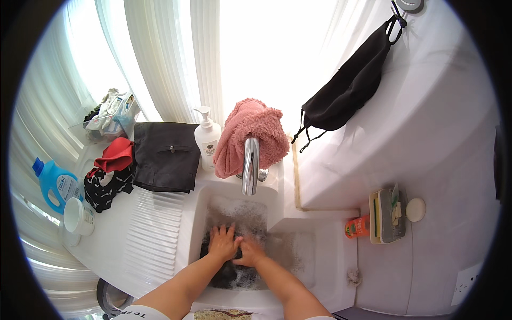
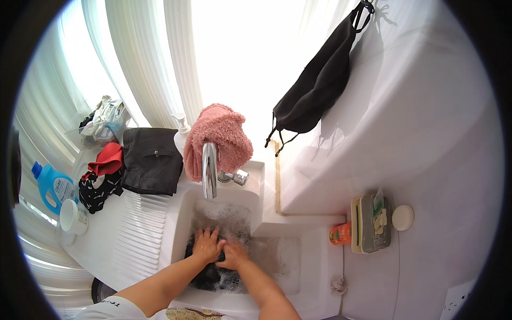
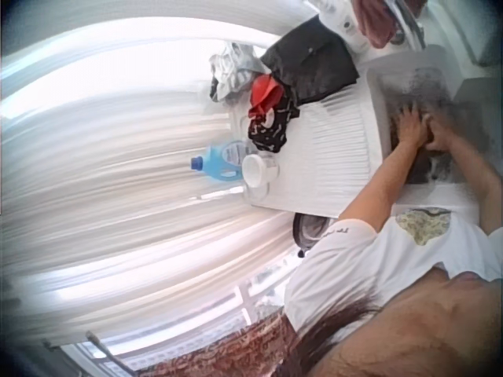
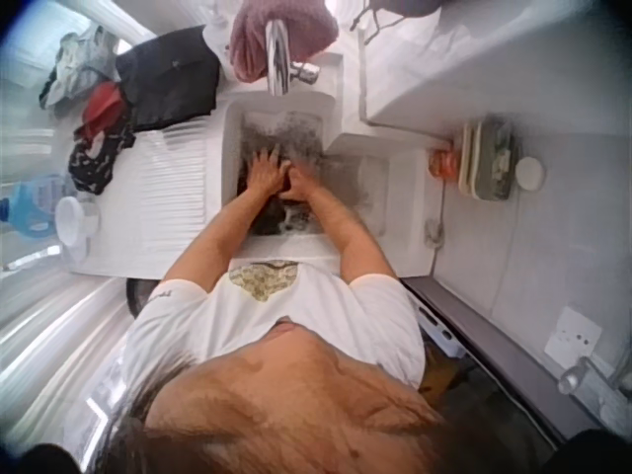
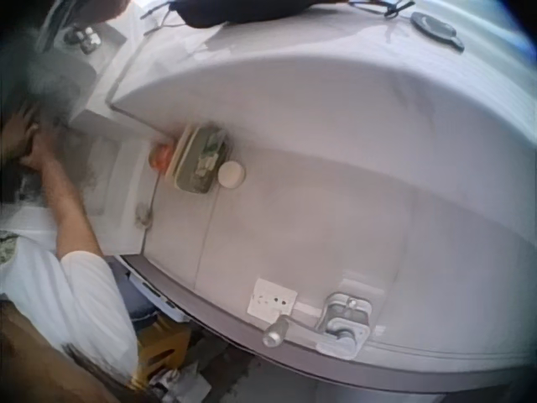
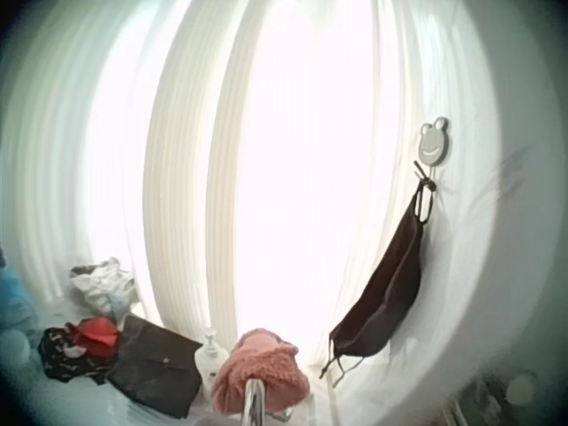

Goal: The person washes several items of clothing by hand in a sink, including a pink towel, black garments, and a red piece, by scrubbing them in soapy water.

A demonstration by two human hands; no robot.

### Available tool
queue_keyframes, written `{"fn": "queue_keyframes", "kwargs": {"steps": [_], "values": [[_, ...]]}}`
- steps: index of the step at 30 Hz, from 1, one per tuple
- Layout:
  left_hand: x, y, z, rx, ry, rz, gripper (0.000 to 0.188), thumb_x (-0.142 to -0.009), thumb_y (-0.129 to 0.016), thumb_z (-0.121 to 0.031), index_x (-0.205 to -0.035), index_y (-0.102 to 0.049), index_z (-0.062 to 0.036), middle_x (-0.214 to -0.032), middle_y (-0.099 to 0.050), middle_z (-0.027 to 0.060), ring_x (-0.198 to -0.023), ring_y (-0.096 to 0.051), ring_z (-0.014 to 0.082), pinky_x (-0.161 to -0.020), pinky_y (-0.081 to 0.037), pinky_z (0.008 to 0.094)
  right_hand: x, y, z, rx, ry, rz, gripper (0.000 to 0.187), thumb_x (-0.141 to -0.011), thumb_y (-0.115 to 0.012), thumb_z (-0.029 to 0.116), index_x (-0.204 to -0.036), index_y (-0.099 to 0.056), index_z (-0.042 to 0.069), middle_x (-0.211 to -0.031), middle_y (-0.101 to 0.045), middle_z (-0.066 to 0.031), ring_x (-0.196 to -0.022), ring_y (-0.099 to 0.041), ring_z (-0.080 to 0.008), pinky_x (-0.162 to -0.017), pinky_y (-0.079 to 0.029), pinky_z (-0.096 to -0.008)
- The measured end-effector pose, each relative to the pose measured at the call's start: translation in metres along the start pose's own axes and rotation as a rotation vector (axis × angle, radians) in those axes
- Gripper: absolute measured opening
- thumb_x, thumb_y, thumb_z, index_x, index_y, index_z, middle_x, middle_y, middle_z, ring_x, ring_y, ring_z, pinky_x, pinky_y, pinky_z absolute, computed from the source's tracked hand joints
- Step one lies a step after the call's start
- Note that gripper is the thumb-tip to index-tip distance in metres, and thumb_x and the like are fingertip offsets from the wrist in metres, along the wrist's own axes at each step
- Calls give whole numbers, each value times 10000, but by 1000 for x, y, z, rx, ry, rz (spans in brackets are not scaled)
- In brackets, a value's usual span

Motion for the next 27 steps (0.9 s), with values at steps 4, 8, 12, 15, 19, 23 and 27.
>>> {"fn": "queue_keyframes", "kwargs": {"steps": [4, 8, 12, 15, 19, 23, 27], "values": [[-28, -25, 9, 133, 36, 133, 616, -949, -381, -540, -1370, -459, -97, -1363, -468, 223, -1265, -418, 439, -1063, -326, 515, -19, -7, -23, -77, 20, -207, 879, -610, -780, 475, -1336, -448, 107, -1329, -486, -185, -1211, -475, -381, -1018, -387, -474], [-39, -25, 20, 77, 106, 313, 584, -983, -316, -512, -1357, -475, -92, -1332, -505, 219, -1196, -498, 401, -1025, -373, 477, -12, 19, 9, -83, -123, -201, 791, -642, -777, 385, -1310, -460, 107, -1270, -524, -175, -1185, -485, -388, -1011, -396, -478], [-30, -25, 28, 229, -88, 199, 595, -982, -335, -510, -1383, -451, -85, -1390, -458, 199, -1260, -443, 378, -1070, -330, 425, 14, 21, 33, 7, -107, -393, 679, -645, -766, 324, -1216, -510, 61, -1208, -536, -162, -1139, -519, -350, -947, -440, -459], [6, 47, 6, 718, -75, 245, 623, -981, -363, -510, -1421, -397, -70, -1450, -400, 185, -1348, -361, 326, -1113, -264, 389, 63, 81, 42, -366, 35, -696, 439, -603, -739, 188, -978, -588, 19, -959, -619, -150, -931, -607, -328, -809, -497, -398], [47, 90, -4, 1192, -250, 414, 917, -856, -613, -518, -1507, -160, -59, -1521, -242, 199, -1433, -183, 292, -1151, -165, 378, 128, 150, 81, -470, 217, -850, 397, -612, -721, 127, -978, -613, 17, -889, -646, -115, -842, -635, -248, -794, -501, -336], [76, 91, -4, 547, -334, 450, 1358, -561, -854, -539, -1523, 1, -102, -1580, -28, 183, -1459, -6, 366, -1149, -107, 511, 164, 203, 116, -715, 284, -863, 377, -638, -710, 58, -997, -616, -10, -890, -668, -53, -825, -609, -113, -787, -492, -273], [73, 60, 8, 393, -227, 216, 1247, -595, -834, -507, -1507, -84, -108, -1564, -61, 178, -1447, -43, 361, -1088, -150, 633, 195, 251, 148, -905, 349, -895, 341, -653, -700, 36, -977, -611, -19, -881, -659, -39, -825, -598, -88, -780, -492, -260]]}}
Point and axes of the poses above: each hand's wrist, its own x-axis away from the middle knuckle, its own y-axis out of the back of the hand, z = x × y, the point moved 8 cm from there along -x, towards the middle knuckle
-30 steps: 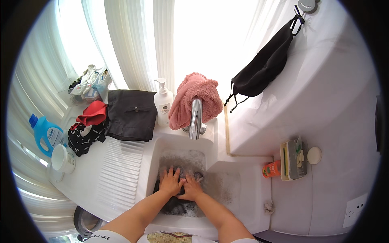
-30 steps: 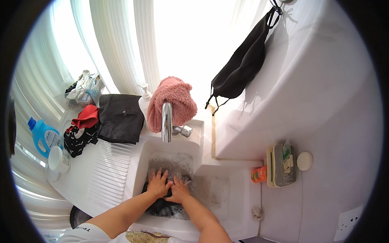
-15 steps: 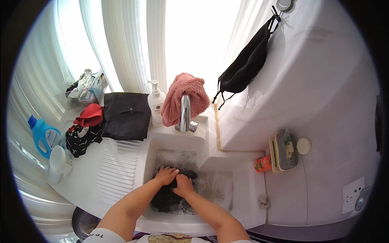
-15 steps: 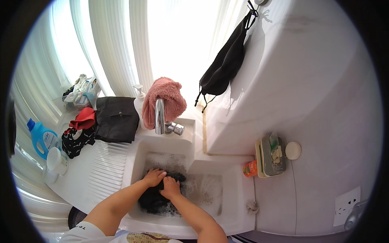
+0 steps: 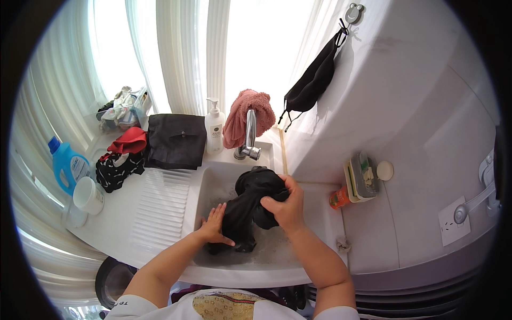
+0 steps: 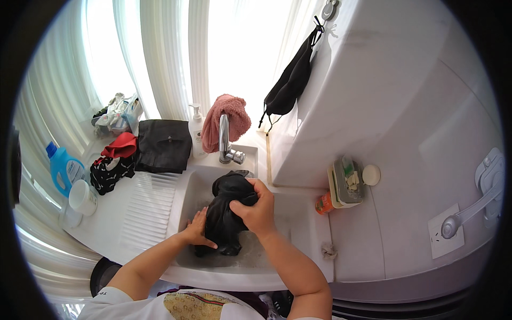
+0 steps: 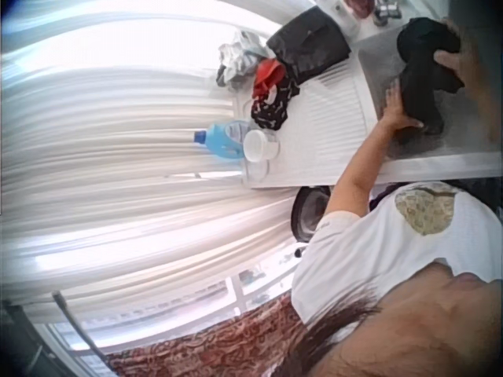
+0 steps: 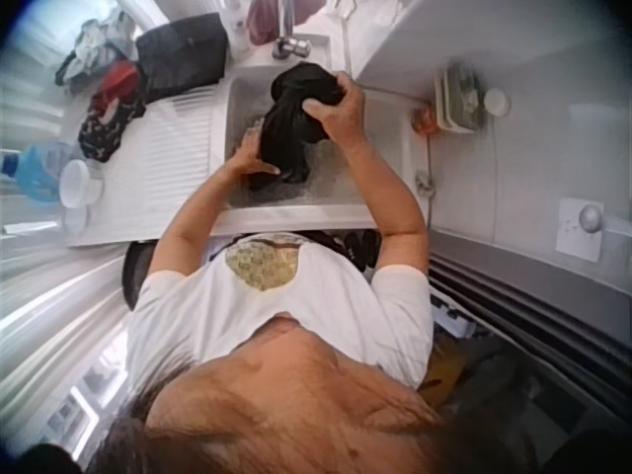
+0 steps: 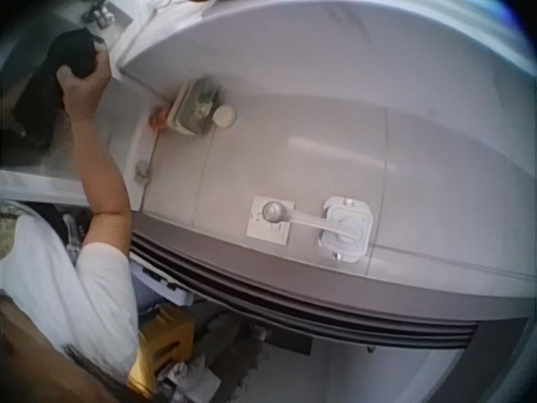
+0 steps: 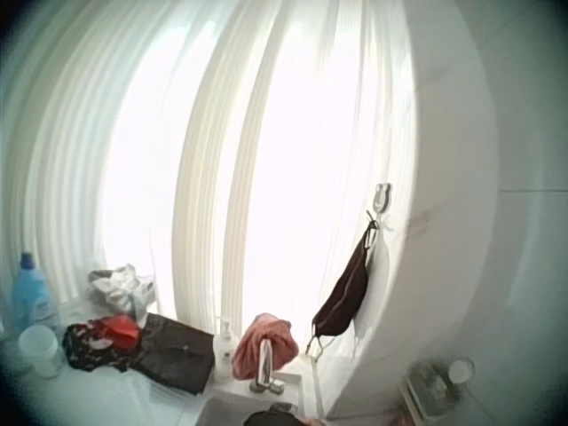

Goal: The person washes several items of clothing by hand in a sink, including a pink towel, black garments, and a red piece, by scrubbing them in soapy water.

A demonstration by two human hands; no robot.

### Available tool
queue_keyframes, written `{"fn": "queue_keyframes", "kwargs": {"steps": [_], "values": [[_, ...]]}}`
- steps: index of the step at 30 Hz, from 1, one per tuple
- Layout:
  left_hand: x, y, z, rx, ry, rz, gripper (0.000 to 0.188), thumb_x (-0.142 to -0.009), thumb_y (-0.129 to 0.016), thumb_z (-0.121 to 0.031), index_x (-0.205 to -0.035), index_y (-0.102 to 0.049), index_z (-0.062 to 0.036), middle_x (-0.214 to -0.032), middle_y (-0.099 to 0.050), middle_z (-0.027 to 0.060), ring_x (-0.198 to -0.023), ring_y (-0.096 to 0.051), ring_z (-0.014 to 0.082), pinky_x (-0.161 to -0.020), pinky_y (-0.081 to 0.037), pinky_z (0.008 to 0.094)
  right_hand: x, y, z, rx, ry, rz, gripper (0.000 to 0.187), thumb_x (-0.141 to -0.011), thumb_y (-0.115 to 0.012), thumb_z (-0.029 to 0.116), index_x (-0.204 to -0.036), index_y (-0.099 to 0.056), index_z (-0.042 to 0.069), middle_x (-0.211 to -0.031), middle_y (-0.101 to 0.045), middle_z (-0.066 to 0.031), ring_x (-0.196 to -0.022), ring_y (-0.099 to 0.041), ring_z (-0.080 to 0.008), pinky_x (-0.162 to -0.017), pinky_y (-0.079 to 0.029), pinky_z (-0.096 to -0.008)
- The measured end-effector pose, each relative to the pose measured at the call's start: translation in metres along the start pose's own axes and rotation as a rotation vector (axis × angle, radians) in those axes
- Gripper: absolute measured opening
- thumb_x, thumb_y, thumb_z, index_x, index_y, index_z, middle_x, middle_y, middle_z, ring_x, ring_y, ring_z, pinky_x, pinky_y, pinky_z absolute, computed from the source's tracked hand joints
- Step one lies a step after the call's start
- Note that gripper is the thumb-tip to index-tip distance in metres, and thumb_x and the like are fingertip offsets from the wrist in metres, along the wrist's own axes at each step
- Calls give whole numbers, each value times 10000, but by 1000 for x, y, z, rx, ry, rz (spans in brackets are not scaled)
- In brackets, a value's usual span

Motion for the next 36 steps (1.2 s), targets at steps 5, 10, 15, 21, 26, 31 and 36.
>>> {"fn": "queue_keyframes", "kwargs": {"steps": [5, 10, 15, 21, 26, 31, 36], "values": [[-36, -11, -1, 853, 3, 2, 527, -839, -642, -215, -1311, -495, -31, -1281, -543, 146, -1207, -484, 229, -1029, -362, 381, -13, 34, 34, -250, 22, -137, 346, -645, -660, -30, -983, -596, 14, -902, -633, -37, -810, -600, -127, -757, -502, -266], [-29, 55, -34, 1154, 61, -241, 248, -848, -521, -73, -1059, -629, -1, -965, -650, 79, -872, -582, 179, -821, -460, 303, -19, 61, 26, -491, -125, -14, 356, -684, -595, -10, -1038, -590, -31, -966, -645, -93, -846, -626, -177, -761, -525, -291], [-40, 78, -22, 908, 147, -382, 218, -799, -520, -88, -959, -634, 7, -877, -653, 129, -801, -595, 226, -751, -483, 343, 2, 80, -72, -364, -506, 93, 371, -673, -649, 22, -1039, -607, -26, -933, -655, -94, -793, -636, -192, -715, -536, -306], [-59, 68, -26, -53, 85, -335, 326, -684, -616, -207, -946, -649, -15, -938, -676, 205, -973, -613, 389, -845, -490, 444, 65, 125, -225, 574, -878, 295, 464, -620, -757, 244, -1005, -658, 6, -883, -658, -140, -789, -644, -259, -729, -530, -347], [-50, 48, -33, -178, 62, -228, 587, -723, -687, -359, -1235, -543, -110, -1256, -538, 197, -1195, -482, 372, -1004, -379, 504, 68, 84, -232, 1386, -606, 703, 853, -699, -762, 507, -1368, -447, 81, -1432, -379, -216, -1277, -427, -382, -973, -446, -480], [-47, -10, -23, -630, 113, 40, 1194, -619, -708, -696, -1527, -106, -207, -1561, -108, 207, -1421, -97, 451, -1051, -133, 711, 70, -18, -254, 1315, -78, 851, 982, -787, -641, 606, -1521, -154, 172, -1574, -1, -180, -1450, -25, -380, -1132, -174, -558], [-68, -59, 30, -749, 228, 257, 1437, -526, -684, -810, -1514, 43, -63, -1566, -21, 221, -1430, -8, 451, -998, -84, 774, 62, -50, -299, 1322, -36, 924, 995, -753, -689, 560, -1516, -188, 164, -1575, -21, -179, -1449, -2, -385, -1153, -103, -541]]}}
Point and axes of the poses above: each hand's wrist, its own x-axis away from the middle knuckle, its own y-axis out of the back of the hand, z = x × y, the point moved 8 cm from there along -x, towards the middle knuckle
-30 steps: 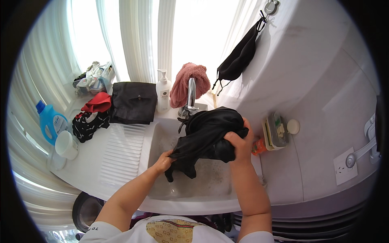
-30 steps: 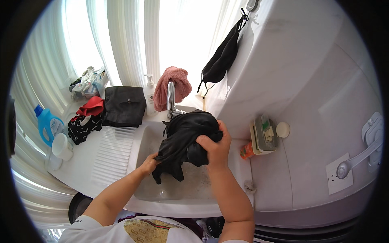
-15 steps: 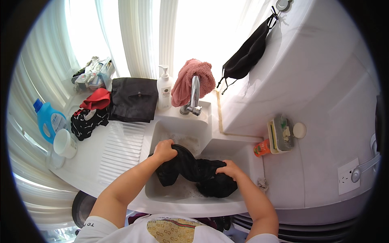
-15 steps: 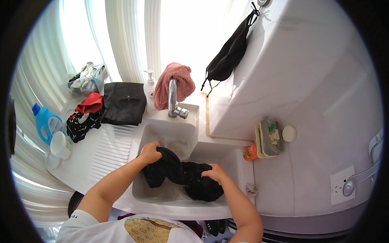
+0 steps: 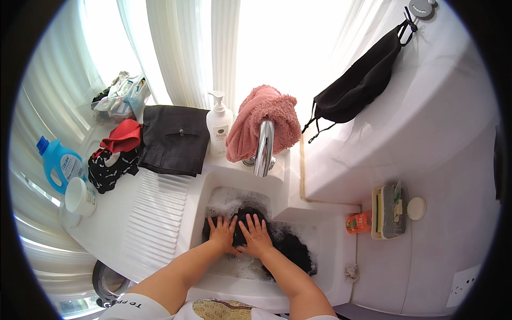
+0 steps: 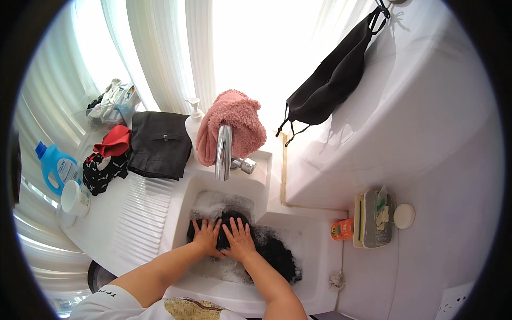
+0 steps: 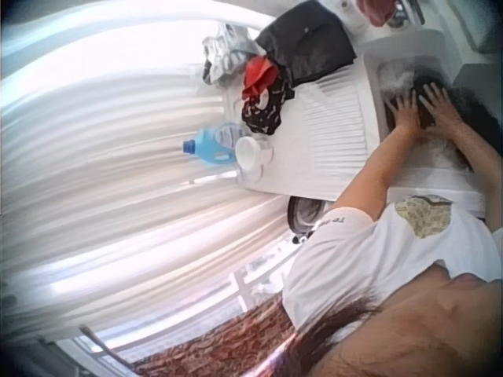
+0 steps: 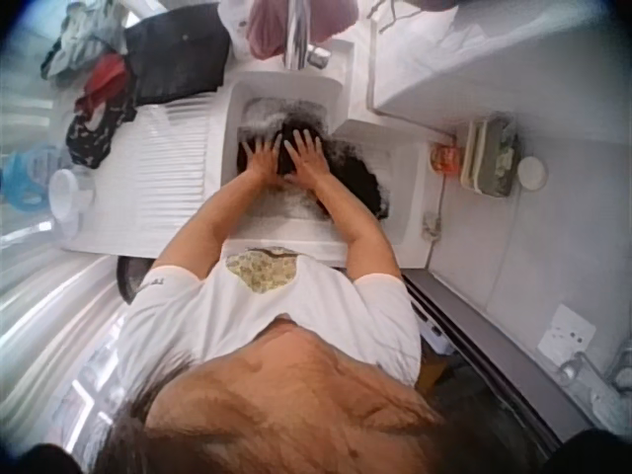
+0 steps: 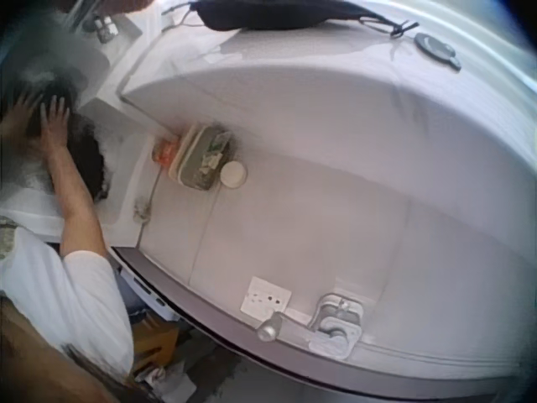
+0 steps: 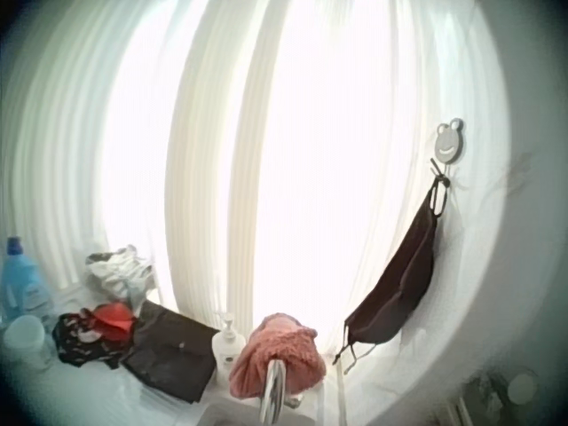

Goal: The person washes several items of clothing by hand in a sink, including a pink towel, black garments, and a red piece, by scrubbing them in soapy water.

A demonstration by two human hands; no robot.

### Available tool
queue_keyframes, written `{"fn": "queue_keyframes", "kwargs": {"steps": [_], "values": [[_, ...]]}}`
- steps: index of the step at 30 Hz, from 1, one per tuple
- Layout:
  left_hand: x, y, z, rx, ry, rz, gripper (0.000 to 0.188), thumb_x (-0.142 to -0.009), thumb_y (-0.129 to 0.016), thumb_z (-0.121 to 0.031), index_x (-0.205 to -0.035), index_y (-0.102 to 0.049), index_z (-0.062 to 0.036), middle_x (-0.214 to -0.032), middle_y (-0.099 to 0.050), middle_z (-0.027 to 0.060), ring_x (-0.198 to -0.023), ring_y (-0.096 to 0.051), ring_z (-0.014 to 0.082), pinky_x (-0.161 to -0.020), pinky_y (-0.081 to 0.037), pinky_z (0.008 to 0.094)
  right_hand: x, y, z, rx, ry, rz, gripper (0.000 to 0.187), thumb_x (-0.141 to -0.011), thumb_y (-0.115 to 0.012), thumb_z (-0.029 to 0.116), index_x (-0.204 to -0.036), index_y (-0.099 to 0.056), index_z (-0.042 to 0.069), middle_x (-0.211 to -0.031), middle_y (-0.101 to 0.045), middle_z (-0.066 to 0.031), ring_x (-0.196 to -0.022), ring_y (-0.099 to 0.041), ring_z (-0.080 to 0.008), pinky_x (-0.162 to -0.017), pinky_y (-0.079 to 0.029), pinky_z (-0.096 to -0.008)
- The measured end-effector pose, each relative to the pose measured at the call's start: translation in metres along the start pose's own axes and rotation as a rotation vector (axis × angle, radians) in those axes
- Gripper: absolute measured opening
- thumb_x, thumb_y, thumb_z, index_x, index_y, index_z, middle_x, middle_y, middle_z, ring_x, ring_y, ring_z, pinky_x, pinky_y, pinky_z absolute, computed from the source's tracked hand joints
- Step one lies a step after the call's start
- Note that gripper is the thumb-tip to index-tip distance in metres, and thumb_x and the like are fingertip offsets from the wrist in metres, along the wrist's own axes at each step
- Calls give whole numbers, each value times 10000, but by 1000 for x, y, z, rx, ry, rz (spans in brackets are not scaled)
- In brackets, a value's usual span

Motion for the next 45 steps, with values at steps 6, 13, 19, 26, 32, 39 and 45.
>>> {"fn": "queue_keyframes", "kwargs": {"steps": [6, 13, 19, 26, 32, 39, 45], "values": [[-32, -6, -2, 51, -65, 422, 1090, -614, -699, -706, -1383, -429, 18, -1466, -344, 241, -1351, -330, 421, -1100, -263, 536, -32, -8, -20, 29, 0, 68, 881, -732, -713, 493, -1451, -337, 150, -1528, -209, -181, -1395, -211, -396, -1127, -234, -498], [-35, -3, 0, 71, 34, -4, 717, -663, -748, -449, -1242, -586, -59, -1311, -516, 195, -1286, -421, 359, -1020, -365, 534, -27, 0, -40, -329, -14, -228, 522, -769, -700, 362, -1204, -595, 94, -1291, -537, -167, -1225, -476, -334, -1038, -385, -463], [-2, 37, 14, 377, 42, -388, 555, -687, -697, -135, -1226, -571, -102, -1122, -617, 136, -1066, -586, 322, -887, -481, 439, 69, 21, -82, -70, -534, -179, 808, -646, -798, 467, -1293, -499, 86, -1269, -564, -142, -1177, -528, -315, -994, -425, -426], [64, 92, 35, 1151, 9, -451, 633, -645, -723, -128, -1252, -545, -91, -1154, -622, 185, -1080, -597, 328, -929, -471, 380, 67, 2, -91, -568, -580, -149, 578, -596, -790, 307, -1073, -646, 14, -946, -689, -143, -926, -660, -292, -839, -510, -381], [69, 36, 43, 1277, 66, -425, 796, -642, -771, -152, -1353, -421, -78, -1171, -606, 177, -1106, -578, 314, -950, -460, 383, 91, 131, -60, -1016, -277, -621, 343, -601, -689, 171, -888, -656, -14, -776, -663, -103, -744, -621, -181, -725, -502, -312], [105, 70, 38, 1242, -141, -308, 730, -696, -729, -118, -1357, -424, -82, -1160, -586, 165, -1110, -565, 284, -988, -437, 373, 109, 188, 4, -1111, 104, -358, 399, -601, -675, 111, -978, -637, -12, -855, -652, -52, -806, -582, -132, -799, -471, -269], [60, 41, 46, 947, -174, -544, 665, -903, -543, -429, -1469, -316, -164, -1475, -342, 197, -1361, -327, 364, -1088, -309, 496, 73, 83, -12, -689, -71, -222, 1044, -684, -784, 284, -1517, -157, 226, -1482, -208, -216, -1339, -296, -411, -1067, -345, -456]]}}
Point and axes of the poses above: each hand's wrist, its own x-axis away from the middle knuckle, its own y-axis out of the back of the hand, z = x × y, the point moved 8 cm from there along -x, towards the middle knuckle
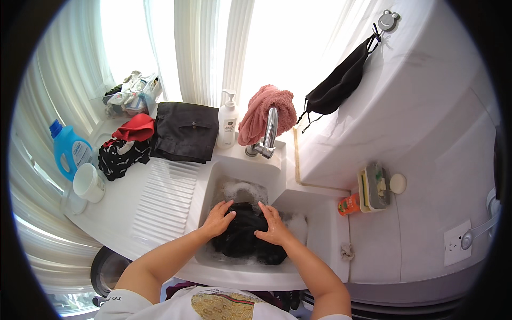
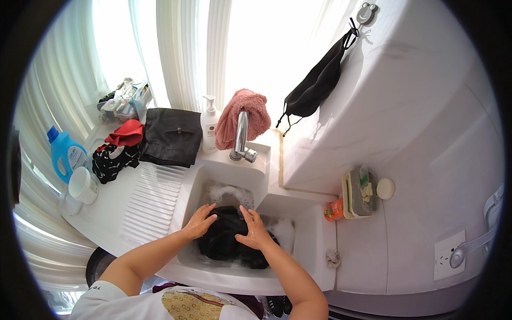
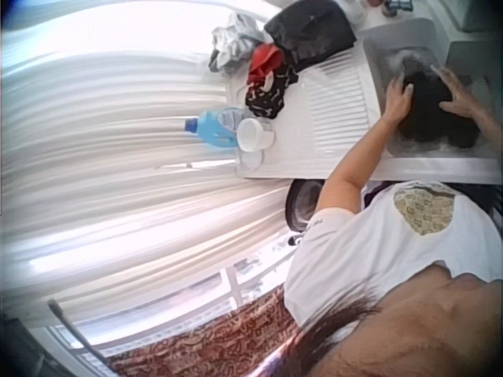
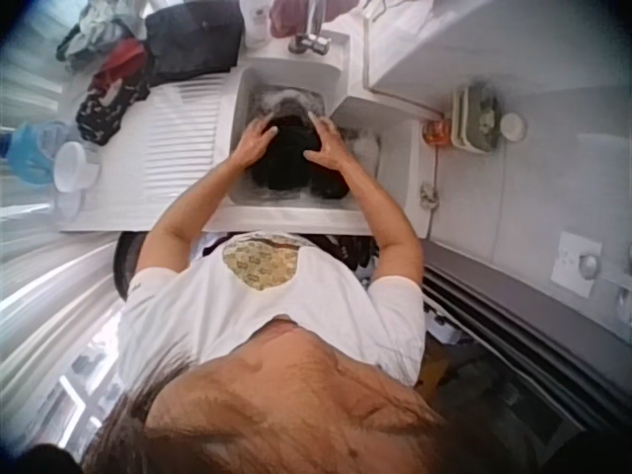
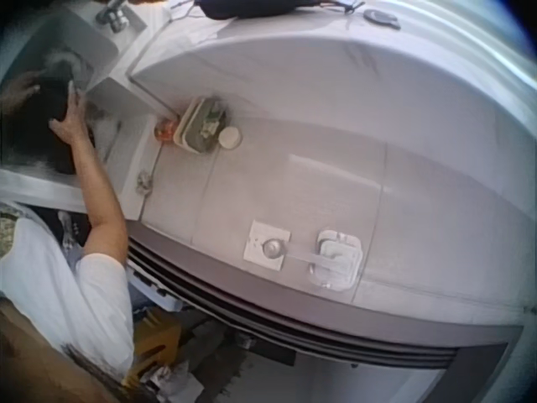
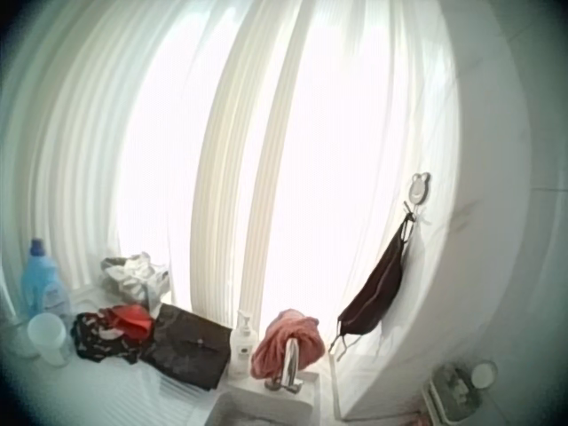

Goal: The person washes several items of clothing by hand in a sink, including a pink towel, black garments, and a red piece, by scrubbing them in soapy water.

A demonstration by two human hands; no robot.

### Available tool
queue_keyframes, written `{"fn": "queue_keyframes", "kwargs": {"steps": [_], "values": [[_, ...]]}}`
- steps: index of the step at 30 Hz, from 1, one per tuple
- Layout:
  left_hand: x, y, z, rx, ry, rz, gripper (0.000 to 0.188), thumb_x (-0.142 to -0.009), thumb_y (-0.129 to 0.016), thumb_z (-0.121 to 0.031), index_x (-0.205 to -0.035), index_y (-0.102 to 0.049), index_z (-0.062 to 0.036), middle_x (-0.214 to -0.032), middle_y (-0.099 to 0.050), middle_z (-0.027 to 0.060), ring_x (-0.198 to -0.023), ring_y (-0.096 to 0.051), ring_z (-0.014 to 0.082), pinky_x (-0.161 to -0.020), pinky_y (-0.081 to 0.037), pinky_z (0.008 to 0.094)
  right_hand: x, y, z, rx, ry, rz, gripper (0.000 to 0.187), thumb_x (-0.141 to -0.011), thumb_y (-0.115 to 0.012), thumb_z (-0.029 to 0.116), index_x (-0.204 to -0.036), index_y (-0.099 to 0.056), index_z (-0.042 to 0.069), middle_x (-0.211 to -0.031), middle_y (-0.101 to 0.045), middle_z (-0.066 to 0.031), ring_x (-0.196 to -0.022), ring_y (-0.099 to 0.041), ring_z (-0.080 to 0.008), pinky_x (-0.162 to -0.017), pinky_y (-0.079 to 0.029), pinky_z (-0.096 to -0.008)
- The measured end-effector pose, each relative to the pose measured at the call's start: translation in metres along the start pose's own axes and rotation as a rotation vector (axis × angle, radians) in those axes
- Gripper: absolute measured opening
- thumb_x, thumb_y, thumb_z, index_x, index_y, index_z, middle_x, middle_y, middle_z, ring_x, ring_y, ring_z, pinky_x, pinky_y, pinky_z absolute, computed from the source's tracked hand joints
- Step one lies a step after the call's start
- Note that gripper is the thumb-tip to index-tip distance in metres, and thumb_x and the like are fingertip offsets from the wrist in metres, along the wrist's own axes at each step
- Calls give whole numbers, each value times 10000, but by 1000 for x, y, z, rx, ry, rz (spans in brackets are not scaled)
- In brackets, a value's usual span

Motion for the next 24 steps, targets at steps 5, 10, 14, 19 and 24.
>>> {"fn": "queue_keyframes", "kwargs": {"steps": [5, 10, 14, 19, 24], "values": [[4, -58, 5, -487, 271, 215, 615, -965, -304, -570, -1513, -185, -316, -1593, -60, 87, -1437, -74, 414, -1046, -144, 721, -11, -73, -8, 368, -148, 167, 1234, -553, -795, 663, -1517, -103, 325, -1577, 98, -143, -1437, 57, -427, -952, -252, -782], [-25, -74, 39, -582, 226, 68, 570, -984, -307, -503, -1493, -279, -246, -1557, -212, 108, -1382, -245, 406, -1055, -194, 677, -50, -87, -30, 555, -192, 74, 1097, -599, -808, 532, -1488, -233, 243, -1580, -55, -132, -1429, -116, -401, -966, -265, -756], [-41, -105, 93, -373, 208, 98, 519, -989, -326, -447, -1437, -389, -193, -1470, -360, 152, -1306, -369, 404, -1056, -278, 591, -68, -88, -36, 476, -223, 82, 896, -628, -789, 461, -1386, -394, 193, -1516, -287, -125, -1342, -320, -381, -1022, -286, -656], [-64, -94, 46, -687, 18, 216, 419, -960, -418, -324, -1284, -540, -89, -1271, -549, 201, -1138, -530, 410, -927, -440, 524, -87, -92, -62, 400, -97, 76, 808, -626, -759, 495, -1318, -488, 177, -1437, -395, -141, -1308, -363, -391, -1038, -312, -596], [-80, -79, 58, -708, 202, -48, 223, -844, -578, -244, -1000, -637, -96, -1060, -628, 127, -1005, -595, 306, -777, -499, 474, -105, -87, -59, 548, -231, 257, 849, -653, -736, 565, -1367, -463, 195, -1428, -419, -152, -1324, -367, -389, -1079, -304, -533]]}}
Point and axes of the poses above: each hand's wrist, its own x-axis away from the middle knuckle, its own y-axis out of the back of the hand, z = x × y, the point moved 8 cm from there along -x, towards the middle knuckle
